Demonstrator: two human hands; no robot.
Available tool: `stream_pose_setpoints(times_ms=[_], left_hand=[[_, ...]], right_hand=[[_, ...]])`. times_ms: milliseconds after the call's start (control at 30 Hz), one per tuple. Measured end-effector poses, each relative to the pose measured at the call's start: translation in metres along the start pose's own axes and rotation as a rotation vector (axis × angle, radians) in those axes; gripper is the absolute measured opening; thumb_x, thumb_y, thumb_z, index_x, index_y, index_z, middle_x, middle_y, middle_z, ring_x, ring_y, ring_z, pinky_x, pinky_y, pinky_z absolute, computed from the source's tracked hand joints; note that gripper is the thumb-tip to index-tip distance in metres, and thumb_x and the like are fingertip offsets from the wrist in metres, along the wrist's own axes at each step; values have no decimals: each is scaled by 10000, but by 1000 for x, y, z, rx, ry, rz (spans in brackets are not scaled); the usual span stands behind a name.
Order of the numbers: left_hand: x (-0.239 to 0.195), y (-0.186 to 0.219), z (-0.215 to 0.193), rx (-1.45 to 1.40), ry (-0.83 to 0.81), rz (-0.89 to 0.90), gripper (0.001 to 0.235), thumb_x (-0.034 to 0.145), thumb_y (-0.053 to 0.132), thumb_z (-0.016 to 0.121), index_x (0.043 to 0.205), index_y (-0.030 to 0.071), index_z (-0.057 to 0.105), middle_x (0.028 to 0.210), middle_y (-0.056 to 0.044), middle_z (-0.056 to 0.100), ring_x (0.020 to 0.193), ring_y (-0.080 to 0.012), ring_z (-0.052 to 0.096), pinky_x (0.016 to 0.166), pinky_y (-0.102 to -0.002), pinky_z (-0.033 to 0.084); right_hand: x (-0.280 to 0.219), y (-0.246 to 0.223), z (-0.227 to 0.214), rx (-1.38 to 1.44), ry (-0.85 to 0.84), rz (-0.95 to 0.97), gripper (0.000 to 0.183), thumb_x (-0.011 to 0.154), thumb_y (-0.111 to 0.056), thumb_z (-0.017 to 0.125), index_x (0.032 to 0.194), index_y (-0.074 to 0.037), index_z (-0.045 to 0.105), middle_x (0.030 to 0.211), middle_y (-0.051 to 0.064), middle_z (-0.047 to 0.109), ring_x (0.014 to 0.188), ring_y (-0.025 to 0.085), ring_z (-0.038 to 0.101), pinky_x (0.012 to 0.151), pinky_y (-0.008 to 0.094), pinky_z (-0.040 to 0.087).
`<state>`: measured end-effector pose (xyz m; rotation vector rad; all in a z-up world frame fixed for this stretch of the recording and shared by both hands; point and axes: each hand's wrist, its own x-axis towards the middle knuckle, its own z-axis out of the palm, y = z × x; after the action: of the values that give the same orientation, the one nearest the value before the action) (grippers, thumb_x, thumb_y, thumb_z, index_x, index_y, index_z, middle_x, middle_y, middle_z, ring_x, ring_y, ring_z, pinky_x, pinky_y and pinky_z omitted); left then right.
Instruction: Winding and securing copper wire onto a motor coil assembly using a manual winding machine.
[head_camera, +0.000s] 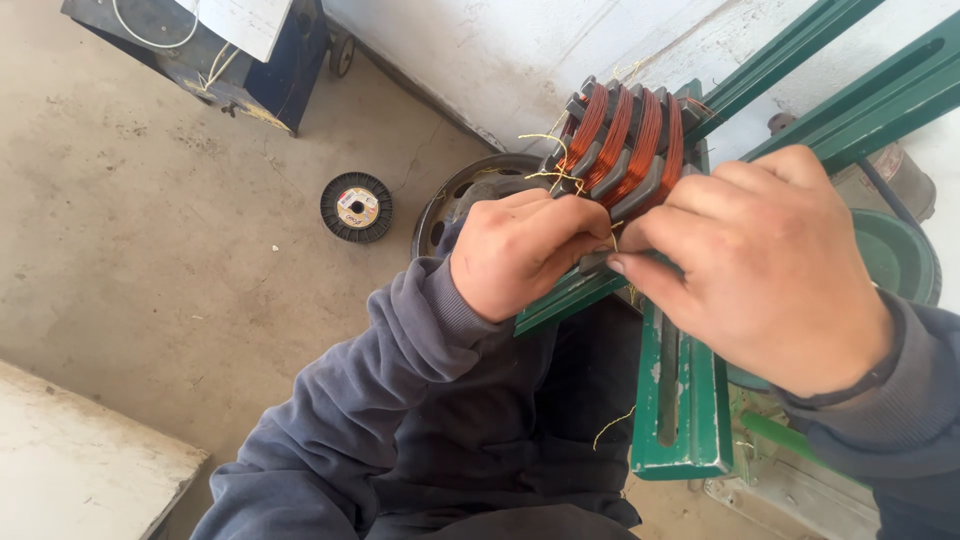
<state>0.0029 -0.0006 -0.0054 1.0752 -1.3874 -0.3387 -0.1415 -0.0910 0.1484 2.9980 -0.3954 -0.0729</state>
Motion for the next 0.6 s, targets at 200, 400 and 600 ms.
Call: stream_pose_setpoints(times_ms=[200, 400, 600], left_hand=[[-2, 0, -4, 46, 7, 46, 206, 893, 30, 782, 1068, 61, 679, 883, -67, 698, 763, -247, 656, 690, -360, 531], [-12, -17, -2, -184, -3, -101, 178, 938, 19, 757, 1080, 75, 665, 953, -52, 727, 881, -231, 733, 792, -333, 584], [-12, -20, -4, -109, -25, -80, 181, 897, 13, 765, 1044, 76, 681, 899, -49, 724, 815, -228, 705, 747, -335, 560]], right_hand=[[5, 0, 3, 69, 1, -10, 193, 829, -383, 812, 836, -201, 751, 750, -44, 611, 757, 191, 593, 771, 391, 372], [11, 13, 0, -46, 107, -91, 270, 810, -382, 803, 981, -177, 773, 820, -48, 636, 810, 178, 604, 822, 389, 369], [13, 15, 19, 43, 67, -152, 289, 840, -311, 798, 1084, -160, 760, 901, -48, 648, 866, 173, 608, 873, 389, 360]])
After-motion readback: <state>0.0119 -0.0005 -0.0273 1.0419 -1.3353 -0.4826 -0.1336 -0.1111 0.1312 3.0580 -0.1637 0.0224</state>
